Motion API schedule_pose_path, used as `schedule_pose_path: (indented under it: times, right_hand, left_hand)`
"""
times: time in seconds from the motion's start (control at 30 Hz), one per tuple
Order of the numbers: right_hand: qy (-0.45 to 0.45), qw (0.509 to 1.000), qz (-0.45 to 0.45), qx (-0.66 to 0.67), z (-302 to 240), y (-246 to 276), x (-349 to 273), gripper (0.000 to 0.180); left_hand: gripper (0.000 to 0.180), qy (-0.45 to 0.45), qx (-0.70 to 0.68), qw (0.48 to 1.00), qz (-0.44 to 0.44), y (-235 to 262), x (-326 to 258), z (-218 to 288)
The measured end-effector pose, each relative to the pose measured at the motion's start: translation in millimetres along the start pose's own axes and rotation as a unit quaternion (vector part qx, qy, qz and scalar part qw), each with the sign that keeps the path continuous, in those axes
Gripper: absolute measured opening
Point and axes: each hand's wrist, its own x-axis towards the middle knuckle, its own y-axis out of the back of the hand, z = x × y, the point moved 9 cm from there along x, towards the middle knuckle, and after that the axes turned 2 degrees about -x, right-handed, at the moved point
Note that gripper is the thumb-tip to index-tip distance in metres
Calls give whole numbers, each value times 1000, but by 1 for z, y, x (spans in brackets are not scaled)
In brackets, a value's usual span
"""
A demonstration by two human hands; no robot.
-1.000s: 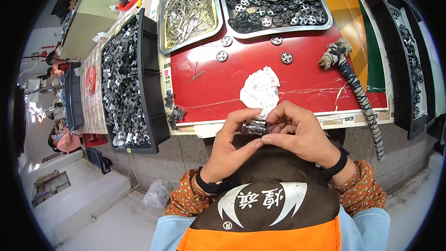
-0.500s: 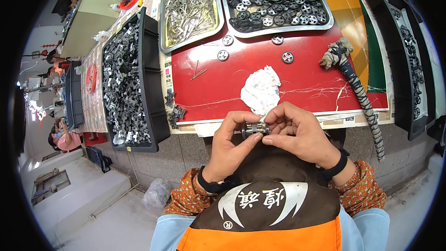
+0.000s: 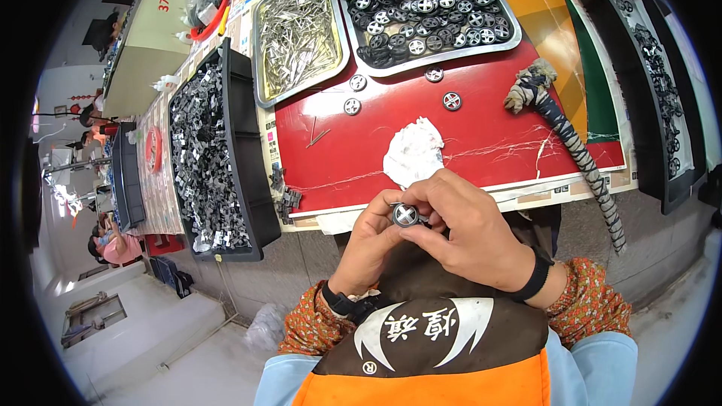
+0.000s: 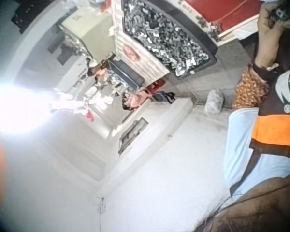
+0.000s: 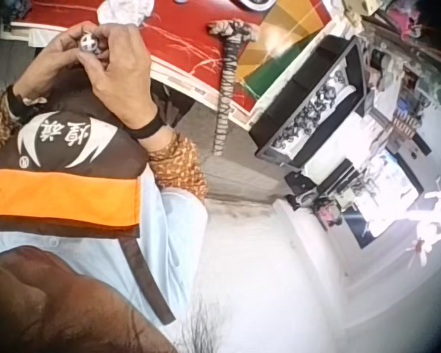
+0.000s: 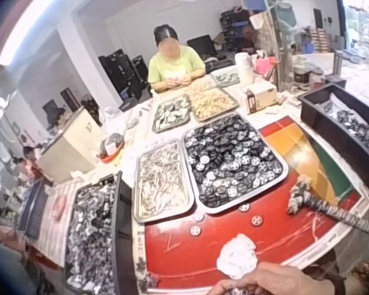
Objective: Assembling and securing small plastic and metal components using an electric screwdriver.
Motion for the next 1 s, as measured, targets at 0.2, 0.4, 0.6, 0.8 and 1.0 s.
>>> schedule_pose_path:
  times: [0.2, 0.4, 0.6, 0.8, 1.0]
  right_hand:
    - [7, 1000, 6, -18, -1, 5, -4, 38]
    - [-22, 984, 156, -78, -7, 91, -6, 36]
    - [-53, 858, 374, -349, 39, 339, -104, 40]
    - [-97, 831, 348, -424, 80, 381, -103, 38]
    - [-29, 906, 238, -348, 23, 212, 2, 25]
  left_hand:
    - [37, -36, 22, 999, -25, -11, 5, 8]
    - [45, -66, 93, 993, 22, -6, -2, 26]
    - [31, -93, 306, 943, 93, 29, -14, 50]
    - [19, -206, 488, 792, 301, 73, -33, 123]
    - [15, -300, 650, 605, 349, 69, -13, 165]
